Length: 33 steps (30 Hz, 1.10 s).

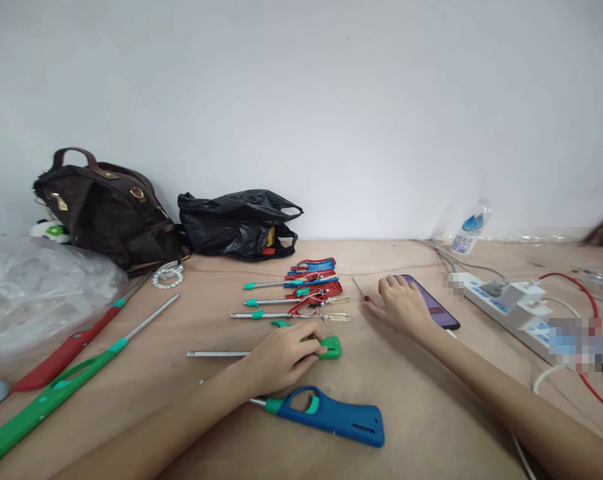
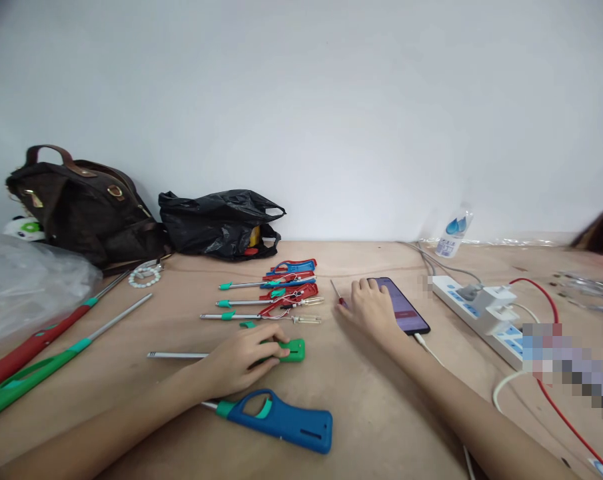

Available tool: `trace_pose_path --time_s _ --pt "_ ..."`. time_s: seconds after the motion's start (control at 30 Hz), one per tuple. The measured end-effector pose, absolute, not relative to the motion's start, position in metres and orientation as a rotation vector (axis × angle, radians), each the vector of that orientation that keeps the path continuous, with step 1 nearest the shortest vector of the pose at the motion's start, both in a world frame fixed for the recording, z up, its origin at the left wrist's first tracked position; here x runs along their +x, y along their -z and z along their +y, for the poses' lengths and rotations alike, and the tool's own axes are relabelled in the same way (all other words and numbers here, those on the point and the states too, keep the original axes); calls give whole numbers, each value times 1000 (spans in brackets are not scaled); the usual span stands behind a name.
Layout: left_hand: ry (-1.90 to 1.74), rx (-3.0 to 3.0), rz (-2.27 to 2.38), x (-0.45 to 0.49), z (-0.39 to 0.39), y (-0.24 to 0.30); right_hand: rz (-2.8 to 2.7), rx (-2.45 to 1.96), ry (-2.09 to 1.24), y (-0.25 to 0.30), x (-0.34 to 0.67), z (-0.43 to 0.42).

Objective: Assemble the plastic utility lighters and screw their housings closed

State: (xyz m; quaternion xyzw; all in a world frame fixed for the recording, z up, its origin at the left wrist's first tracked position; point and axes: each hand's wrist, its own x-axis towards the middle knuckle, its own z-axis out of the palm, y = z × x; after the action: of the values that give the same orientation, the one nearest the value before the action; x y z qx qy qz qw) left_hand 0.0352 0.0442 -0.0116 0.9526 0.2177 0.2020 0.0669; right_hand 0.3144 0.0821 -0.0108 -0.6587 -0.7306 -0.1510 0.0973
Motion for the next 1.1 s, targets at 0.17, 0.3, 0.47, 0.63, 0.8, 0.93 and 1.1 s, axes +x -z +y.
trace_pose_path --time_s 0.17,0.3,0.47,0.63,0.8,0.93,1.1 --pt "-626 2872 649 35 45 13 -2256 -2011 430 12 325 91" --pt "-649 2871 629 35 45 12 -1969 -1791 237 -16 325 91" --pt "-646 2890 620 35 45 12 -1705 -1048 -690 -52 299 76" --pt "-631 2903 615 35 44 11 -1777 -775 -844 -46 271 55" --pt "-640 2920 638 36 44 11 -1941 -777 -864 -37 262 37" --pt "-648 2914 620 36 44 11 -1947 -759 -853 -40 261 33" --pt "-652 2909 631 37 43 10 -1999 -799 -833 -45 260 32"
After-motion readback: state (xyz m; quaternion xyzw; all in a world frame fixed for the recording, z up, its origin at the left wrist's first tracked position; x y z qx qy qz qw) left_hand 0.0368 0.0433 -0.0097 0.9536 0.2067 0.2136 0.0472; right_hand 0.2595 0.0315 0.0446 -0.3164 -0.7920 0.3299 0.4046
